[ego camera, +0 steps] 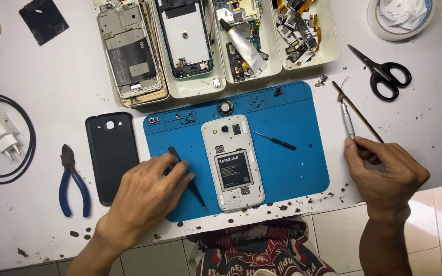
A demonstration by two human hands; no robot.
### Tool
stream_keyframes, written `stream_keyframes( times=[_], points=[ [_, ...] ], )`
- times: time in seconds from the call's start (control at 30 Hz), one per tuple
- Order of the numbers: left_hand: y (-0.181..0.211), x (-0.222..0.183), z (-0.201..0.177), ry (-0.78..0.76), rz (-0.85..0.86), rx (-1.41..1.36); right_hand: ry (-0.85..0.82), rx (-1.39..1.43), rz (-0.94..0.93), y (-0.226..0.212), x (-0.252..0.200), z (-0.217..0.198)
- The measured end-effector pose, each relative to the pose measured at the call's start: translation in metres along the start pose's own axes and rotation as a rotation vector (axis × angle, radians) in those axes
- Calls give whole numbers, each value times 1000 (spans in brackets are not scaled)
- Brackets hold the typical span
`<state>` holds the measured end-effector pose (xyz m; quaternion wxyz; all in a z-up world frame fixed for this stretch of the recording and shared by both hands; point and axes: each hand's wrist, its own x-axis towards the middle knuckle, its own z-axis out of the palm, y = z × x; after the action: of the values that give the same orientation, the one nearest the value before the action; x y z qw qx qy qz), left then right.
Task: Disassembling a mobile phone and manipulating internal components using precision tools.
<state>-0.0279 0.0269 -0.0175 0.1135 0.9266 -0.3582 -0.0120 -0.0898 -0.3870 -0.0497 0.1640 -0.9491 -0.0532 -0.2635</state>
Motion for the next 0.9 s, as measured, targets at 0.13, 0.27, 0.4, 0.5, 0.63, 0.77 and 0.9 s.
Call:
stream_keyframes(
  times=[0.13, 0.27, 0.4, 0.5, 0.63, 0.77, 0.9],
  points=[
    [2, 0, -3, 46, 10, -8, -42, -14, 54, -6, 6, -5],
    [3, -1, -2, 67, 15, 1, -142, -43, 118, -7, 13, -10],
    [6, -2, -1, 68, 20, -3, -241, 22, -102, -15, 38, -13],
    [9, -1, 0, 96, 43, -13, -391, 145, -329, -40, 68, -6],
    [11, 0, 5, 140, 128, -78, -582, 107, -514, -51, 89, 11],
    [10, -3, 11, 195, 162, -136, -681, 93, -513, -44, 90, 23],
    [9, 4, 5, 192, 184, -62, -678, 39, -537, -51, 100, 21]
  ],
)
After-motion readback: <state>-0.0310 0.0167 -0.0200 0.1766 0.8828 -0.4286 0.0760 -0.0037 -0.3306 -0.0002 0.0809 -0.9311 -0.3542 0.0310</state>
